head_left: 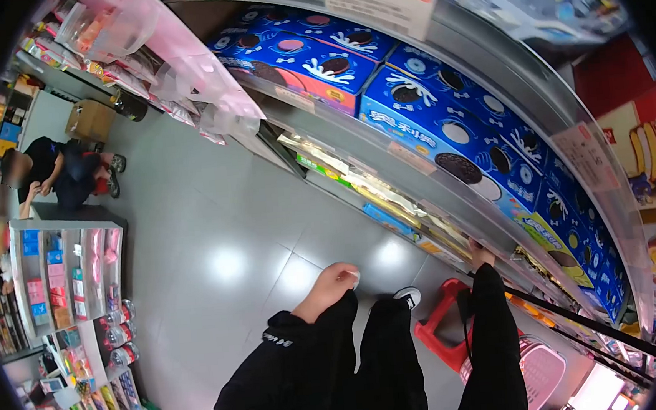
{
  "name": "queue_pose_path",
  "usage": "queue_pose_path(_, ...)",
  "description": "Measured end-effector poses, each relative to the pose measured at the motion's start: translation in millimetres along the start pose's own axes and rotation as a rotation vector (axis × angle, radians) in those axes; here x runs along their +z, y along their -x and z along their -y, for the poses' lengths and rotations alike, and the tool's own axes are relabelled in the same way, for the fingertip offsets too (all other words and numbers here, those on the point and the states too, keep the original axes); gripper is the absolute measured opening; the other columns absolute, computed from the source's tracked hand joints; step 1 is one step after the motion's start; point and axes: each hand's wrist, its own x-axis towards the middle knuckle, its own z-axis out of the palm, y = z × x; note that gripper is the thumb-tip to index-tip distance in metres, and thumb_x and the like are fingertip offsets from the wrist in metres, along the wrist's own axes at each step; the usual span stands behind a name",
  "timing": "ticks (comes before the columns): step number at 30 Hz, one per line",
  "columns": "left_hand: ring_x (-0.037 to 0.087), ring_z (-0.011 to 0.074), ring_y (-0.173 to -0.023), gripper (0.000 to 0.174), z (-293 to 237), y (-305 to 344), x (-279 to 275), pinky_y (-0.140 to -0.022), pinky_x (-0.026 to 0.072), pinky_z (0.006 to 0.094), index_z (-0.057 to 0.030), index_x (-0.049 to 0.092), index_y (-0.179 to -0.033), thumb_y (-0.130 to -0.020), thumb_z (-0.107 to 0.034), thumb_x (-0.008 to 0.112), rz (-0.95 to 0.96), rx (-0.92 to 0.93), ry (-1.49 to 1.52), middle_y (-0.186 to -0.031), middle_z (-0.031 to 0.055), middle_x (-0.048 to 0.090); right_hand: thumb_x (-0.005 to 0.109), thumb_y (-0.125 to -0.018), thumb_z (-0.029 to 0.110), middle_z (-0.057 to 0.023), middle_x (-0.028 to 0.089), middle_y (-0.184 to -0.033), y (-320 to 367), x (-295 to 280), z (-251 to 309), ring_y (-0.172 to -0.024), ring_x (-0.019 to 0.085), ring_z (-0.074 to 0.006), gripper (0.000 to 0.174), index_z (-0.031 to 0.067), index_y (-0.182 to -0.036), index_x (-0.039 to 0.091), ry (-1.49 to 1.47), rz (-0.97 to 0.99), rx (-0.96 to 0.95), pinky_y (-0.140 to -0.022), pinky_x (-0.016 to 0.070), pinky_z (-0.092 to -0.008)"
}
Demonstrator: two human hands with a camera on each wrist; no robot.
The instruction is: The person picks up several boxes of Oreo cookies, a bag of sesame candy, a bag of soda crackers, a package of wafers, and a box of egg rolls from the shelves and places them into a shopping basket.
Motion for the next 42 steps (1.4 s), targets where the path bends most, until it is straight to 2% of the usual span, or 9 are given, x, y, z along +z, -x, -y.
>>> queue_pose_path(2, 0.054, 0.0145, -0.074, 0.021, 5.4, -14.8, 14.3, -0.065, 0.0444, 0.0235, 0.0020, 0.050, -0.095, -0.075, -0.003, 0.044, 0.032, -0.013, 0.010, -0.085, 0.0098, 0.055, 0.059, -0.072, 0.026, -0.0102, 0.056, -0.097, 4.4, -3.9, -13.1, -0.093, 0.052, -0.0229, 0.036, 0.0030, -0.100, 0.053, 0.100, 0.029, -0.044, -0.080, 0.0381, -0.0321)
queue_pose_path(4, 0.054, 0.0144, -0.070, 0.023, -2.1, -26.5, 27.6, -0.064, 0.0436, 0.0239, 0.0010, 0.050, -0.096, -0.075, -0.007, 0.044, 0.072, -0.011, 0.022, -0.084, 0.0096, 0.055, 0.058, -0.074, 0.019, -0.0075, 0.057, -0.093, 5.3, -5.8, -24.5, -0.089, 0.052, -0.0183, 0.029, 0.0033, -0.098, 0.054, -0.532, 0.152, 0.209, -0.079, 0.0386, -0.0302)
queue_pose_path(5, 0.055, 0.0155, -0.073, 0.024, -13.1, -28.7, 33.4, -0.066, 0.0441, 0.0237, 0.0016, 0.048, -0.098, -0.076, -0.007, 0.045, 0.089, -0.085, 0.113, -0.086, 0.0105, 0.055, 0.056, -0.075, 0.015, -0.0021, 0.056, -0.079, 14.5, -47.1, 16.4, -0.071, 0.052, -0.0111, 0.016, 0.0067, -0.089, 0.056, -0.961, 0.144, 0.295, -0.062, 0.0421, -0.0245)
queue_pose_path(6, 0.055, 0.0166, -0.077, 0.024, -21.5, -31.7, 39.2, -0.068, 0.0445, 0.0235, 0.0022, 0.047, -0.099, -0.077, -0.008, 0.045, 0.106, -0.161, 0.205, -0.088, 0.0114, 0.054, 0.056, -0.075, 0.015, -0.0021, 0.056, -0.079, 20.1, -68.4, 28.0, -0.071, 0.052, -0.0111, 0.016, 0.0067, -0.089, 0.056, -0.956, 0.128, 0.299, -0.062, 0.0421, -0.0245)
queue_pose_path(10, 0.055, 0.0217, -0.083, 0.029, -34.5, -50.1, 59.3, -0.074, 0.0438, 0.0298, 0.0004, 0.043, -0.104, -0.078, -0.012, 0.044, 0.123, -0.165, 0.521, -0.095, 0.0150, 0.053, 0.056, -0.074, 0.010, 0.0075, 0.046, -0.060, 47.1, -119.2, 49.9, -0.046, 0.035, -0.0011, 0.015, 0.0149, -0.065, 0.046, -1.333, 0.352, 0.591, -0.037, 0.0220, -0.0168)
queue_pose_path(22, 0.052, 0.0135, -0.089, 0.036, -69.9, -95.1, 133.2, -0.074, 0.0429, 0.0256, -0.0019, 0.044, -0.107, -0.081, -0.024, 0.051, 0.590, -0.267, 0.340, -0.100, 0.0084, 0.052, 0.056, -0.075, 0.007, 0.0077, 0.046, -0.063, 109.1, -166.3, 24.6, -0.058, 0.042, -0.0020, 0.011, 0.0119, -0.070, 0.047, -1.327, 0.457, 0.459, -0.051, 0.0312, -0.0168)
queue_pose_path(30, 0.049, 0.0135, -0.093, 0.039, -34.3, -33.6, 135.3, -0.077, 0.0418, 0.0241, 0.0049, 0.037, -0.113, -0.082, -0.015, 0.048, 0.534, -0.124, 0.358, -0.104, 0.0106, 0.049, 0.055, -0.077, 0.004, 0.0048, 0.044, -0.078, 152.9, -205.7, 39.2, -0.068, 0.039, -0.0031, 0.014, 0.0053, -0.069, 0.043, -1.330, 0.568, 0.384, -0.057, 0.0344, -0.0173)
queue_pose_path(39, 0.049, 0.0110, -0.088, 0.039, -53.6, 80.4, 78.9, -0.076, 0.0411, 0.0238, 0.0047, 0.036, -0.112, -0.081, -0.016, 0.049, 0.428, -0.143, 0.119, -0.100, 0.0078, 0.050, 0.059, -0.075, 0.010, 0.0077, 0.036, -0.054, 214.8, -249.1, 95.1, -0.050, 0.034, 0.0001, 0.019, 0.0065, -0.063, 0.045, -1.101, 0.711, 0.345, -0.044, 0.0246, -0.0157)
queue_pose_path(42, 0.048, 0.0114, -0.089, 0.040, -67.3, 95.7, 57.9, -0.079, 0.0395, 0.0249, 0.0050, 0.034, -0.113, -0.082, -0.015, 0.048, 0.402, -0.061, 0.053, -0.101, 0.0081, 0.049, 0.058, -0.074, 0.005, -0.0029, 0.049, -0.097, 218.2, -255.9, 122.6, -0.055, 0.038, 0.0006, 0.016, 0.0029, -0.065, 0.045, -1.245, 0.645, 0.334, -0.047, 0.0311, -0.0157)
